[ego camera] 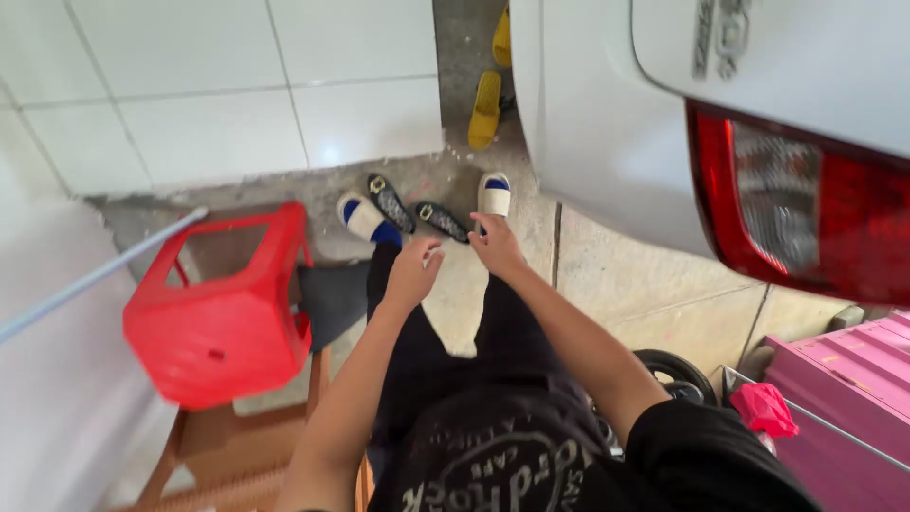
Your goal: Organizing various shoes and slippers onto a shoe rack in a garage or storage area.
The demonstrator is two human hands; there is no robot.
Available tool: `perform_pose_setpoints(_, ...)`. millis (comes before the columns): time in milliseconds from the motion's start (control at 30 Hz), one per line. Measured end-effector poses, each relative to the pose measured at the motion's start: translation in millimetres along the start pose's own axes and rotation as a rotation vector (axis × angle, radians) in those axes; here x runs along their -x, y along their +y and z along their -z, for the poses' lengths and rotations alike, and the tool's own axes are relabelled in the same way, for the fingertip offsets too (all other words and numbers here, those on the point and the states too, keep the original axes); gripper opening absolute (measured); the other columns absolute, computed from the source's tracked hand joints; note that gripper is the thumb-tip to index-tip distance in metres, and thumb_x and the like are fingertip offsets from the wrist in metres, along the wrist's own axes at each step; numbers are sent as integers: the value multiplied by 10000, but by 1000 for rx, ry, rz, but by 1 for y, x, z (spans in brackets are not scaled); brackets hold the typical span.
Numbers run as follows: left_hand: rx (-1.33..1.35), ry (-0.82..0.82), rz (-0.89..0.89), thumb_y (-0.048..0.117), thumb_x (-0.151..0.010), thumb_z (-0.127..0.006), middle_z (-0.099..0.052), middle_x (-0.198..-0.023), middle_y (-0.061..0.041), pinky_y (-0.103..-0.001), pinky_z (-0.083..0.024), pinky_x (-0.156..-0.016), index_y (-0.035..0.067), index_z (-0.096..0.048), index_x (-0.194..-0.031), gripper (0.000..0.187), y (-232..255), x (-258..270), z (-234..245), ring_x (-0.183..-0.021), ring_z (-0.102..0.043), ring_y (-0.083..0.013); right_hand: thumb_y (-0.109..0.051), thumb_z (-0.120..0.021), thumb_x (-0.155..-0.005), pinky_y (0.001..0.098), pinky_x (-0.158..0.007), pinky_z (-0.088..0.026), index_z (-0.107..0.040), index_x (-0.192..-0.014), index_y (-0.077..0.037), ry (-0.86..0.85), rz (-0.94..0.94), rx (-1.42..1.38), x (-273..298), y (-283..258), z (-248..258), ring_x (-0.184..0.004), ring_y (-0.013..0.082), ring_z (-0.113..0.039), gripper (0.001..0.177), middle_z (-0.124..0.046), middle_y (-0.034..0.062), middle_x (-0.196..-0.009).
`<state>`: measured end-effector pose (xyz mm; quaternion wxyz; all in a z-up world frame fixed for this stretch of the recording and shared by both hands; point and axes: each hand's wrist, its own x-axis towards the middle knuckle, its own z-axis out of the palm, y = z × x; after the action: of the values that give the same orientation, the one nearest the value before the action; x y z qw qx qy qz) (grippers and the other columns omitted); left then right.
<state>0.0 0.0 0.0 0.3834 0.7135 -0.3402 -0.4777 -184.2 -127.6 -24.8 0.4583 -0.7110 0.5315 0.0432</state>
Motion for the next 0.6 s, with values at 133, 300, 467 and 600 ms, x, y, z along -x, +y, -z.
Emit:
perform_pose_setpoints(133, -6, 22, -26, 185, -925, -693, -701, -1022, -152, -403, -546, -798, 44, -691, -1106, 230, -79, -92, -49, -897, -680, -307, -222, -694, -906, 370, -814, -568, -610, -1353, -110, 34, -40, 72, -101, 73, -46, -835, 258, -694, 469, -630, 156, -1205)
perform_pose_setpoints(300, -18, 25, 131, 211, -918, -687, -697, -1013, -155, -415, -544, -814, 67, -699, -1101, 233, -176, -213, -124, -889, -673, -326, -200, -731, -855, 478, -963, -516, -566, -1376, -101, 174, -34, 191, -248, 232, -129, -1163, 417, -599, 555, -601, 219, -1292)
perform_pose_setpoints(467, -146, -4, 153, 201, -915, -696, -701, -1041, -169, -488, -476, -903, 74, -708, -1133, 253, -254, -311, -190, -963, -669, -363, -206, -697, -866, 477, -1031, -485, -467, -1507, -164, 124, -437, 237, -375, 346, -162, -1250, 439, -533, 683, -449, 256, -1444)
perform_pose_setpoints(600, -82, -19, 161, 204, -938, -672, -679, -1142, -182, -457, -522, -898, 62, -687, -1160, 264, -288, -361, -184, -1062, -647, -397, -164, -825, -721, 527, -1154, -353, -436, -1517, -143, 270, -356, 365, -439, 422, -212, -1437, 498, -270, 887, -183, 289, -1572)
